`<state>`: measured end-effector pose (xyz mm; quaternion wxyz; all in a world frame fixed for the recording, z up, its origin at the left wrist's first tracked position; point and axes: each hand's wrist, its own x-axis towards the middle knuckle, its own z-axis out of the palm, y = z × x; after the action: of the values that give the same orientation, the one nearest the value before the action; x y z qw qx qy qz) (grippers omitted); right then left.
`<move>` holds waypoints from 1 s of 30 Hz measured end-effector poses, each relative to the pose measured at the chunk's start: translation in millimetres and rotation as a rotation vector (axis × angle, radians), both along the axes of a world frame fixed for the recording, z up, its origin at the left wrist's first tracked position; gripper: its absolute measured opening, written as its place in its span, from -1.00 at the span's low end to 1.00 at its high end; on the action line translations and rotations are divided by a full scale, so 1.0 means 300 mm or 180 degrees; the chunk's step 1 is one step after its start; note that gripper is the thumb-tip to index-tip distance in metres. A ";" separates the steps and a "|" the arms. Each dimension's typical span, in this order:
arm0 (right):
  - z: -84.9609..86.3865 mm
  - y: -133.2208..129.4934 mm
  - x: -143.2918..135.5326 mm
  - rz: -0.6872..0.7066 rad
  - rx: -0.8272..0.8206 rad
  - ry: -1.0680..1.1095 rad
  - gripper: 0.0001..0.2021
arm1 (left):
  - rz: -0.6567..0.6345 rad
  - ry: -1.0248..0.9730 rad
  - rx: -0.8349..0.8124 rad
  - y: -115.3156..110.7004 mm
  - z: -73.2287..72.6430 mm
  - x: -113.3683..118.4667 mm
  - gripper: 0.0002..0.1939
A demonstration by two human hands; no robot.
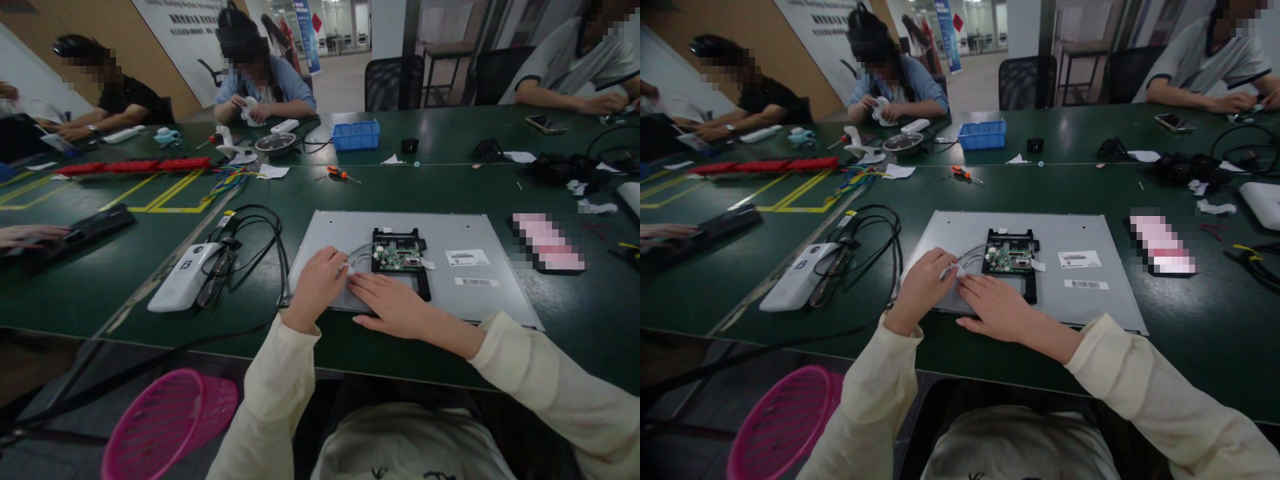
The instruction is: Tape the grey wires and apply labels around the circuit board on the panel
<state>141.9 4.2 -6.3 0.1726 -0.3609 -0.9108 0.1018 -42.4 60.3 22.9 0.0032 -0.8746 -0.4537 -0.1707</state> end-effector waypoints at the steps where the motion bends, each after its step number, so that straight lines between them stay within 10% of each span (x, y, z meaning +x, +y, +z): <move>1: -0.003 0.000 0.000 -0.0003 0.0014 0.0016 -0.40 | 0.0053 0.0054 -0.0037 -0.003 -0.014 -0.002 -0.88; 16: -0.006 -0.027 -0.002 -0.0067 0.0233 -0.0024 -0.48 | 0.0910 -0.0112 0.0046 -0.051 -0.030 0.039 -0.94; 30: 0.002 -0.032 -0.004 -0.0053 0.0422 -0.0014 -0.51 | 0.0649 0.0548 0.0283 -0.071 -0.045 0.066 -0.81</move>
<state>140.8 -5.6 -5.7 0.1949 -0.3566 -0.9129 0.0390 -22.7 39.1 9.5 0.0982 -0.8344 -0.5304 -0.1137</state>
